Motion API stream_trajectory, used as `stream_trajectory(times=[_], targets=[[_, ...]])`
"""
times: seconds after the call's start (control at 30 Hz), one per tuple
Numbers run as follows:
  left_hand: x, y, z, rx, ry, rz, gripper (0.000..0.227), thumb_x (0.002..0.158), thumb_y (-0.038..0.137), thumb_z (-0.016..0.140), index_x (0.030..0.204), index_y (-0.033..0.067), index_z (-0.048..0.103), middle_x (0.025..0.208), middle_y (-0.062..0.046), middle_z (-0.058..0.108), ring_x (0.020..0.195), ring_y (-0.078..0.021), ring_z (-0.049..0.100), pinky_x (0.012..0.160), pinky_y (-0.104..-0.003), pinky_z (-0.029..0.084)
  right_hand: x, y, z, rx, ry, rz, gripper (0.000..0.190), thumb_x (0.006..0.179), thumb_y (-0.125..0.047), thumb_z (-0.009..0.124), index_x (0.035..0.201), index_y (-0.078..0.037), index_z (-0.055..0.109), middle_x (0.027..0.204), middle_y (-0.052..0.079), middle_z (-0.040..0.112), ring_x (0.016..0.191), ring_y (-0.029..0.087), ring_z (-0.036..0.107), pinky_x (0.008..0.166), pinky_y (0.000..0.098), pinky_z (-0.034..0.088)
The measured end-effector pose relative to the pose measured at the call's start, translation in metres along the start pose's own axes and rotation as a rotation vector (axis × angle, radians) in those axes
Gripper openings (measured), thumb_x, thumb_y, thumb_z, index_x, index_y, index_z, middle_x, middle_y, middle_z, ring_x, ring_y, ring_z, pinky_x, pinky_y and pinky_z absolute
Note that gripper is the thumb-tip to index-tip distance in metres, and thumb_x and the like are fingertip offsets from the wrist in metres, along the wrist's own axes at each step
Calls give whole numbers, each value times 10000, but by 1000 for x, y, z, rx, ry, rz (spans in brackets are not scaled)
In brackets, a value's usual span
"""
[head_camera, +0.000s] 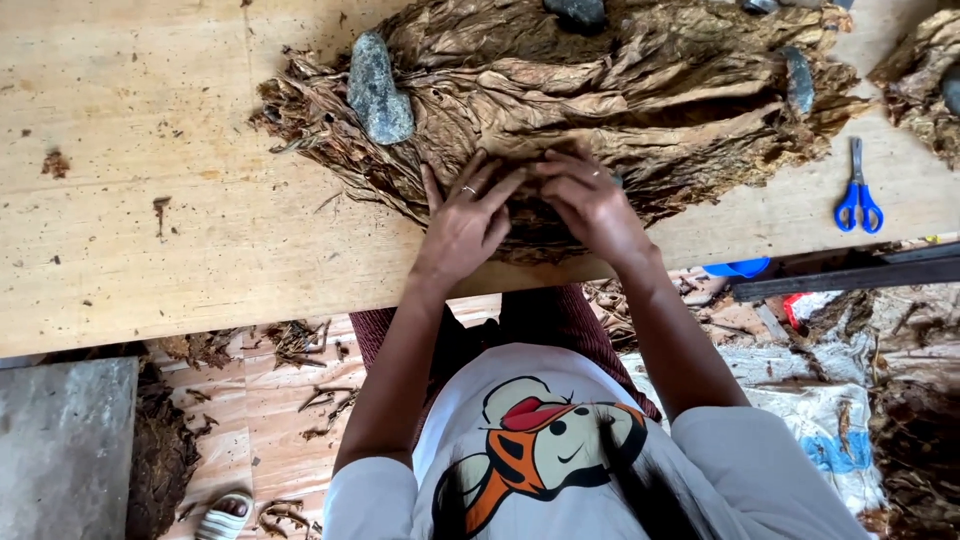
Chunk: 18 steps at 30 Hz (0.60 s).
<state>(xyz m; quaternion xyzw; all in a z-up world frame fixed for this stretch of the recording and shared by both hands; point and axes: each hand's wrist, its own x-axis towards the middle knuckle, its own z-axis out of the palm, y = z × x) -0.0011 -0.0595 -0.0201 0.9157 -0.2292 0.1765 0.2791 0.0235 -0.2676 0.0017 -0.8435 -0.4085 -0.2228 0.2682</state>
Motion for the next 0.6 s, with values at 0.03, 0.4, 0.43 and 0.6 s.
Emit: stream_trajectory(times=[0.03, 0.4, 0.43, 0.6], targets=[[1, 3, -2, 15, -46, -20, 427, 892, 220, 583, 1312, 271, 528, 1302, -71, 568, 1352, -295, 386, 984, -803, 72, 1, -1, -4, 12, 76, 43, 124, 815, 28, 738, 876, -45, 660, 1072, 130, 684, 1074, 359, 633, 998, 520, 422], [9, -9, 22, -320, -23, -294, 227, 1004, 316, 493, 1180, 261, 627, 1197, 15, 658, 1291, -254, 470, 1004, -783, -10, -48, 9, 0, -227, 240, 315, 329, 715, -169, 870, 954, -62, 670, 917, 103, 599, 903, 305, 608, 798, 405, 515], [10, -7, 20, -319, -38, -318, 231, 1006, 303, 482, 1183, 246, 620, 1215, 2, 650, 1289, -263, 471, 1011, -780, -1, -37, -1, -9, -246, 165, 336, 457, 696, -185, 877, 1045, -18, 632, 990, 145, 564, 953, 339, 577, 838, 427, 483], [16, 3, 24, -262, -59, -341, 228, 974, 356, 554, 1181, 286, 618, 1176, -1, 664, 1246, -249, 517, 994, -795, 12, -25, 1, -9, -255, -85, 510, 740, 646, -248, 860, 1265, -12, 531, 1157, 175, 521, 1092, 412, 505, 832, 543, 464]])
